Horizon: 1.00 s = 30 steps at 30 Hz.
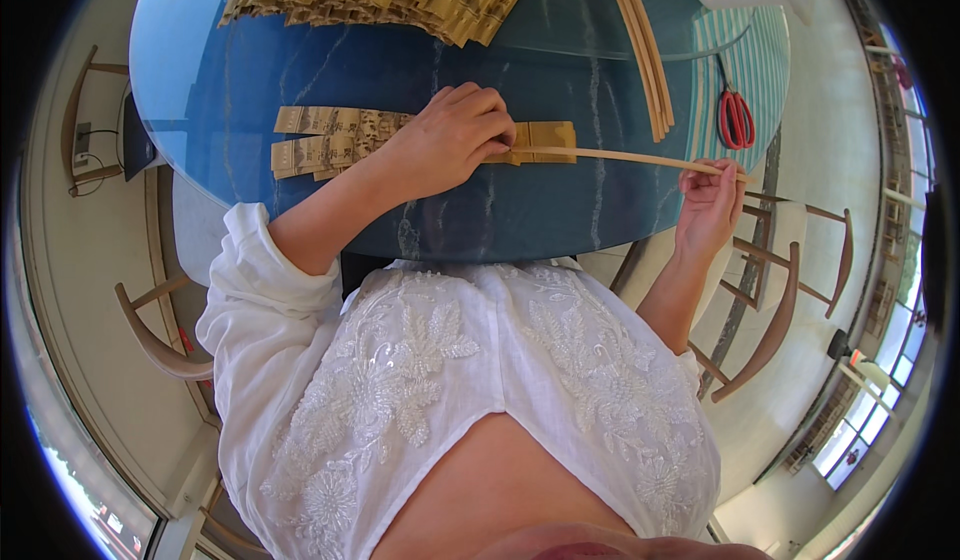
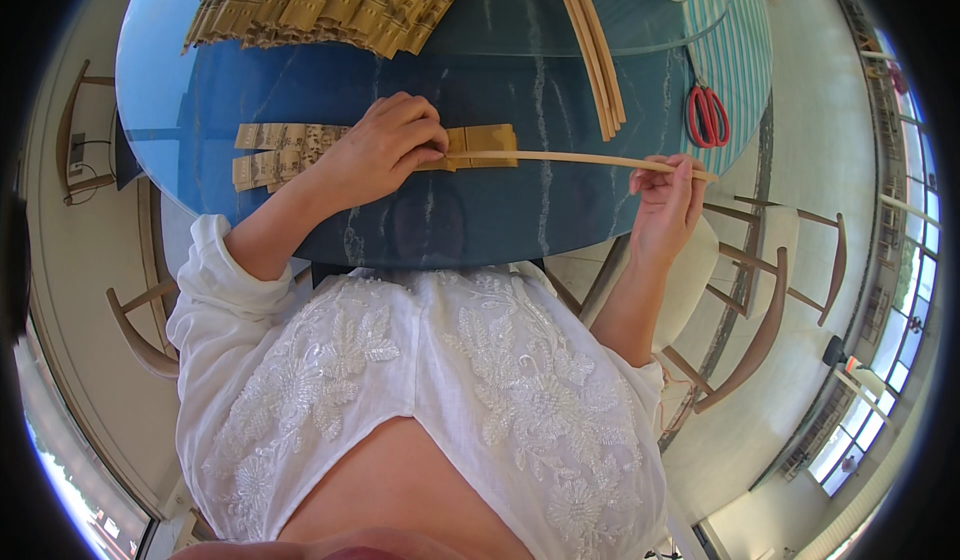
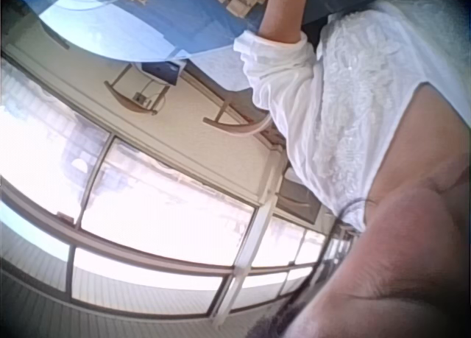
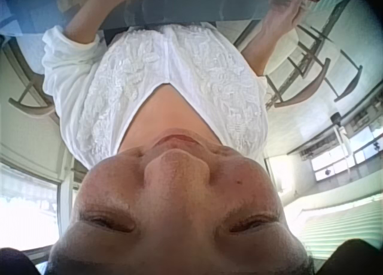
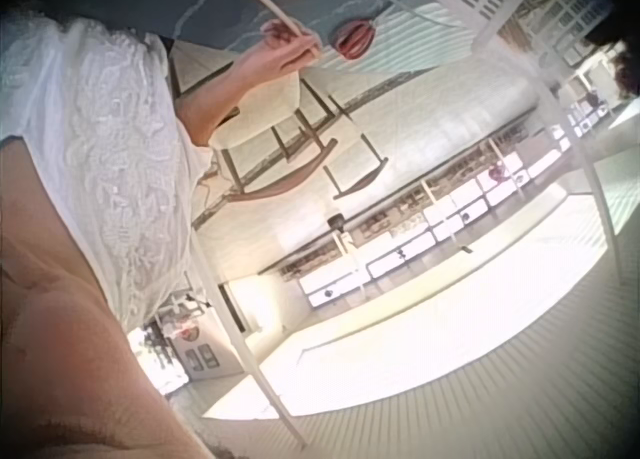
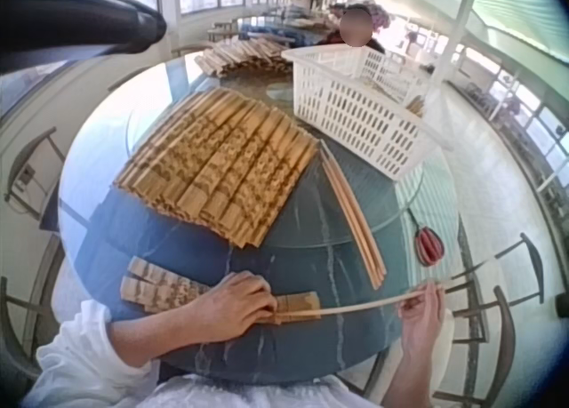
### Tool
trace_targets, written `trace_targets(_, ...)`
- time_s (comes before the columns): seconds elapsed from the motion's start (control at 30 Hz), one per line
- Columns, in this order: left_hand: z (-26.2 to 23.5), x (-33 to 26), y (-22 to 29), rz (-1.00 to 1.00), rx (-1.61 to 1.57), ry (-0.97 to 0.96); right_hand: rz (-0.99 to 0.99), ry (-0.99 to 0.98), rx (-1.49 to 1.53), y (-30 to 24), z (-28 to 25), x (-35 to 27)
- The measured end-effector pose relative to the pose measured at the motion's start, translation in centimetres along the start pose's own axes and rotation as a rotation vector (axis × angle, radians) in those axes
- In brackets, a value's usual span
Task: The person assembles a traditional fan by inserting thin wooden sticks into slots on a patterned paper or fabric panel. The person repeatedly picks up sticks from a white basket, aligns them with the panel, and inserts them one by one. The person occasionally adjusts the panel and stacks completed sections on the table.
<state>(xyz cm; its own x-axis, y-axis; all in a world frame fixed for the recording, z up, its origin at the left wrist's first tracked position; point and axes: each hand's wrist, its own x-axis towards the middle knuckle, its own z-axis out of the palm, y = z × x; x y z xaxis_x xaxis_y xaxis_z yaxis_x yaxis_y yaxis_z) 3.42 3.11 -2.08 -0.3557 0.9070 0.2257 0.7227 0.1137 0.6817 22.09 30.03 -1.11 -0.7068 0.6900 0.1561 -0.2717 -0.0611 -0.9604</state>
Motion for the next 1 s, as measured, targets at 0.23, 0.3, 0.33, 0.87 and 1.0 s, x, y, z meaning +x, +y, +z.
trace_targets(0.23,0.0,-0.4,-0.2,0.000,0.009,0.061,0.017,0.022,-0.014,-0.1,0.4,-0.2)
trace_targets(0.3,-0.4,-0.4,-0.1,-0.025,0.017,0.063,0.018,-0.008,-0.006,-0.1,0.6,-0.2)
trace_targets(0.33,-0.5,-0.4,-0.1,-0.017,0.020,0.087,0.019,-0.023,-0.001,0.0,0.7,-0.2)
trace_targets(0.87,-1.9,-0.5,0.1,-0.006,0.074,0.357,0.103,-0.270,0.134,2.0,7.9,-1.8)
trace_targets(1.0,-3.2,-1.1,-0.5,-0.057,0.148,0.351,0.084,-0.250,0.173,1.7,7.2,-1.3)
